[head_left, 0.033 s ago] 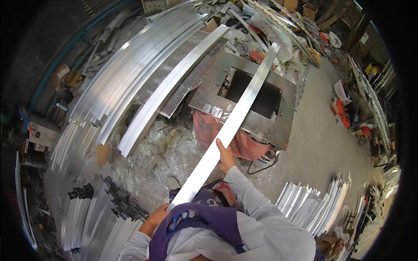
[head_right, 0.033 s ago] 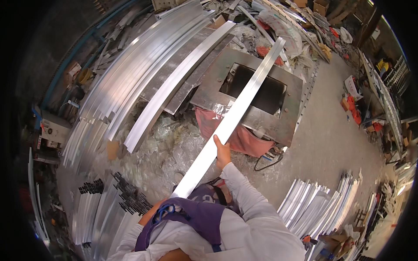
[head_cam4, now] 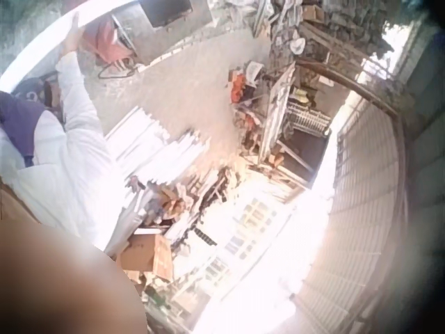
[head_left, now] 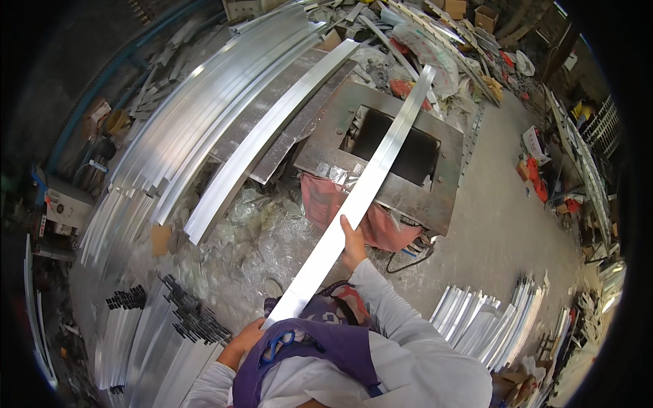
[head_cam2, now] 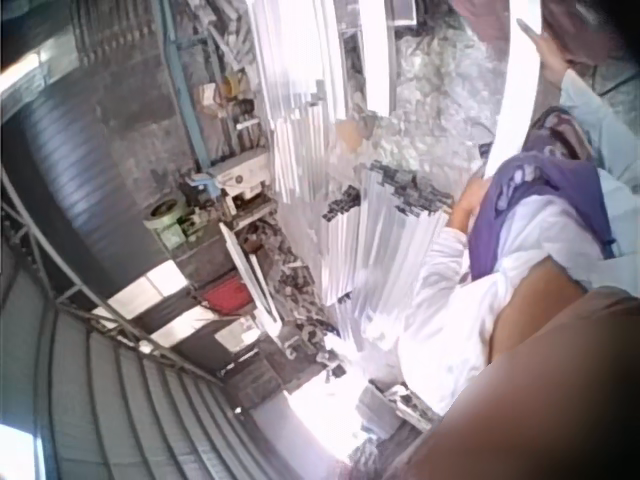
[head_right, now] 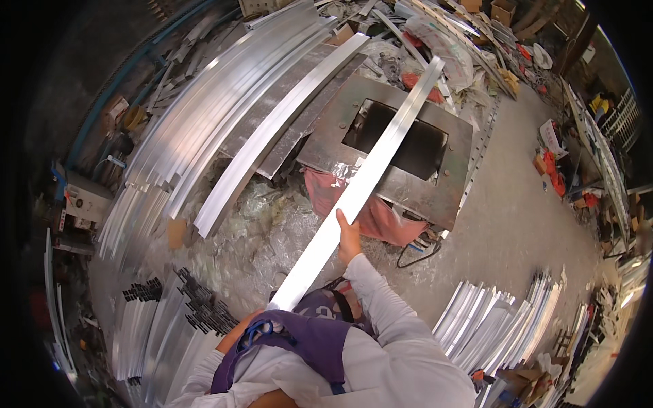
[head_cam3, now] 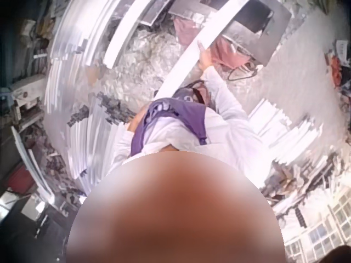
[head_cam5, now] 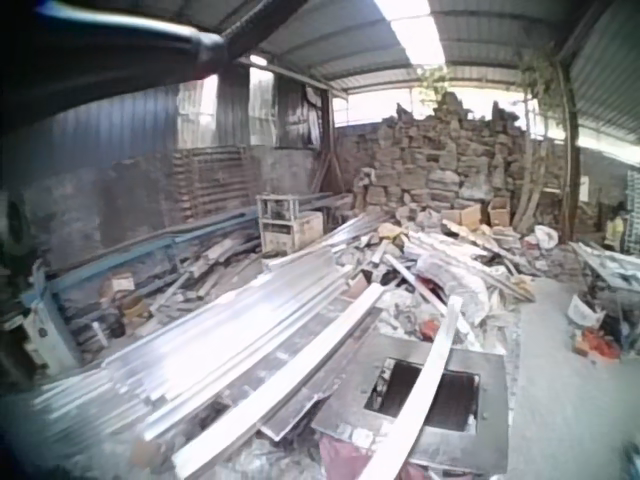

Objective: The person repeatedly picks up long silver metal profiles from a pile, wipes each one with a red cloth, and places it on a nearby surface. The action is performed one at a time in a repetitive cycle throughout the clip.

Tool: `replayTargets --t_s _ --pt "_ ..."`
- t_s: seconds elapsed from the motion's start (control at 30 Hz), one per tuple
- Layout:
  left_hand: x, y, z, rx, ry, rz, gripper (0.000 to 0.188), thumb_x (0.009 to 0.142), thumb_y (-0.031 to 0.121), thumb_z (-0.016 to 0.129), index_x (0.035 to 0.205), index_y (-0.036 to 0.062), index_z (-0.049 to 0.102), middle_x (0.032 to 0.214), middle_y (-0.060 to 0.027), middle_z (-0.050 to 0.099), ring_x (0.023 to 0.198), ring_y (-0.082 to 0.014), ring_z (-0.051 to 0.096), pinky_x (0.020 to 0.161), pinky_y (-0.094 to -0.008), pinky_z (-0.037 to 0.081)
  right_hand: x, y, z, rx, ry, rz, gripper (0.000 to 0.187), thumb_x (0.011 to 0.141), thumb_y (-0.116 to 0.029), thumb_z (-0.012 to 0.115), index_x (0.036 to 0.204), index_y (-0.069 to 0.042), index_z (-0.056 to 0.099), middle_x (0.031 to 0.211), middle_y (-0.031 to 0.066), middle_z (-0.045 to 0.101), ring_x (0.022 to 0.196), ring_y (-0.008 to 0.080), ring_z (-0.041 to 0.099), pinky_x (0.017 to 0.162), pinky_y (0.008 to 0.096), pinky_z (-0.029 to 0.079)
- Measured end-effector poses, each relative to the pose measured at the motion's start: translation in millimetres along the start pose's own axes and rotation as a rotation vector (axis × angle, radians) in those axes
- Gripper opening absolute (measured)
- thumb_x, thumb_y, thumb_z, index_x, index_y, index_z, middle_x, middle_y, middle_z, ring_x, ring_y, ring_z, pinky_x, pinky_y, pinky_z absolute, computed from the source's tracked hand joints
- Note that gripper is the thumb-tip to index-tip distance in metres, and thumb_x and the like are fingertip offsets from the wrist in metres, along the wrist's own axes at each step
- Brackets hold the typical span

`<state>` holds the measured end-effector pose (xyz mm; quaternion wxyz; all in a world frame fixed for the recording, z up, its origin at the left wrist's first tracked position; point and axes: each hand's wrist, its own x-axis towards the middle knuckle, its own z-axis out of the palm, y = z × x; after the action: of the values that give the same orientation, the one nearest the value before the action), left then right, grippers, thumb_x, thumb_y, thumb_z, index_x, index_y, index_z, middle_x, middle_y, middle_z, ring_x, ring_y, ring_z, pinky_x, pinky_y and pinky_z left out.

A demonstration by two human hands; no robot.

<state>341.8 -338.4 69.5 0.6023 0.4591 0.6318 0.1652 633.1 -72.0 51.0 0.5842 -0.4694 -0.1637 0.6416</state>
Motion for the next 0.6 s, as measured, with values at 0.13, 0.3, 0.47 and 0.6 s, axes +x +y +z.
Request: replayTargets --t_s 0.13,0.3,0.47,0.6 --pt "-21 76 31 -0.141 0.006 -0.132 0.058 0.084 0.042 0.069 0.121 -0.0017 0.058 0.114 -0.0173 0.066 0.104 -0.0244 0.064 0.088 -0.0336 0.049 5 -2 -17 -0.047 -0.018 0.014 0.046 0.091 -0.025 0.068 0.123 0.005 0.053 0.111 0.0095 0.062 0.094 0.0182 0.060 0.080 0.0317 0.049" --pt "6 24 54 -0.102 -0.052 -0.149 0.067 0.080 0.045 0.072 0.124 -0.0030 0.057 0.115 -0.0198 0.065 0.106 -0.0278 0.063 0.090 -0.0350 0.048 29 -2 -44 -0.067 -0.105 0.026 0.052 0.093 -0.034 0.065 0.128 0.001 0.049 0.109 0.0069 0.061 0.094 0.0211 0.061 0.082 0.0368 0.051" --pt "-7 53 78 0.019 0.002 -0.169 0.072 0.077 0.052 0.071 0.122 -0.0037 0.058 0.114 -0.0217 0.065 0.107 -0.0305 0.063 0.091 -0.0355 0.047 35 -10 -63 -0.251 -0.122 -0.002 0.051 0.091 -0.033 0.066 0.125 0.003 0.052 0.111 0.0103 0.062 0.099 0.0214 0.060 0.085 0.0351 0.050" --pt "-28 52 78 0.140 0.028 -0.121 0.079 0.076 0.060 0.067 0.122 -0.0037 0.058 0.116 -0.0252 0.063 0.108 -0.0335 0.062 0.092 -0.0368 0.046 13 -51 -54 -1.002 -0.088 -0.573 0.083 0.070 -0.026 0.082 0.132 0.011 0.042 0.124 0.0285 0.052 0.115 0.0399 0.050 0.101 0.0450 0.038"
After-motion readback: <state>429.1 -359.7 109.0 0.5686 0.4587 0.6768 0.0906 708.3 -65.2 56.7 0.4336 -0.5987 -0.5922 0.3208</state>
